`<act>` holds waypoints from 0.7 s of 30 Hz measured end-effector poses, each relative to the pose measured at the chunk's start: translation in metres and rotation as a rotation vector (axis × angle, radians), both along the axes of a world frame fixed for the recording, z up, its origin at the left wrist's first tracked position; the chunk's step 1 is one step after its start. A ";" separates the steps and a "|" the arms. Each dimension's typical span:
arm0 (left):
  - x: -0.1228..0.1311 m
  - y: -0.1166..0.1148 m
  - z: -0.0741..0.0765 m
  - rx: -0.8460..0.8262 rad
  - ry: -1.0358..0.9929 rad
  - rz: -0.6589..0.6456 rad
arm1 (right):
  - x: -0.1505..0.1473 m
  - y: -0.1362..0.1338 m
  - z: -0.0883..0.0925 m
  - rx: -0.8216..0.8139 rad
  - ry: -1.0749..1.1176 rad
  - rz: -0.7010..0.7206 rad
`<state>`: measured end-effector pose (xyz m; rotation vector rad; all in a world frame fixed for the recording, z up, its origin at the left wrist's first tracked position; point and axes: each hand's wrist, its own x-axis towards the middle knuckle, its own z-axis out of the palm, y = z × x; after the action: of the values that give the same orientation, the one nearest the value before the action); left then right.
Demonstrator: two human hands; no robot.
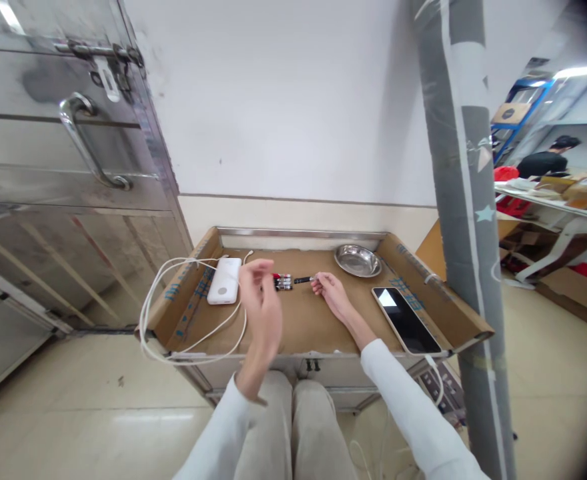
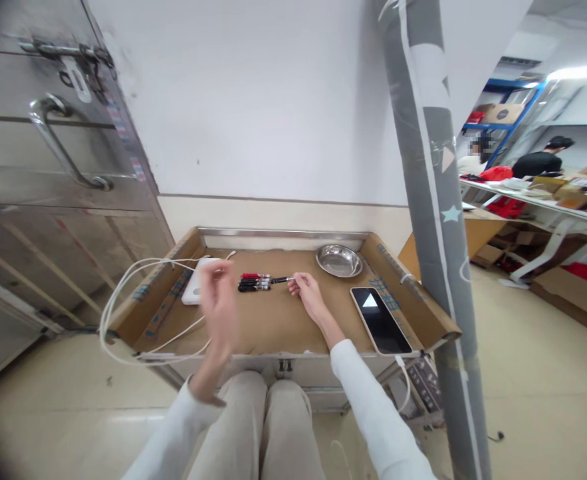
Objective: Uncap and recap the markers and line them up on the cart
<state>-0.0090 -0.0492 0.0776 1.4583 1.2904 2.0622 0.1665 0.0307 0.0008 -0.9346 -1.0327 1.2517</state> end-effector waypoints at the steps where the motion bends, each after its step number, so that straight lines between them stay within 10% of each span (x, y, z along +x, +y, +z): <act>1: 0.006 0.010 -0.008 -0.066 0.044 -0.011 | 0.003 0.003 0.001 -0.013 0.040 -0.002; 8: 0.053 0.083 -0.058 -0.282 0.256 -0.202 | 0.016 0.025 0.009 -0.056 0.180 -0.002; 21: 0.050 0.096 -0.064 -0.042 0.459 -0.300 | 0.012 0.021 0.006 -0.167 0.224 0.182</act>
<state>0.0408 0.0472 0.0134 2.0428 1.1612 1.5541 0.1784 0.0515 0.0064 -0.8173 -0.8602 1.5753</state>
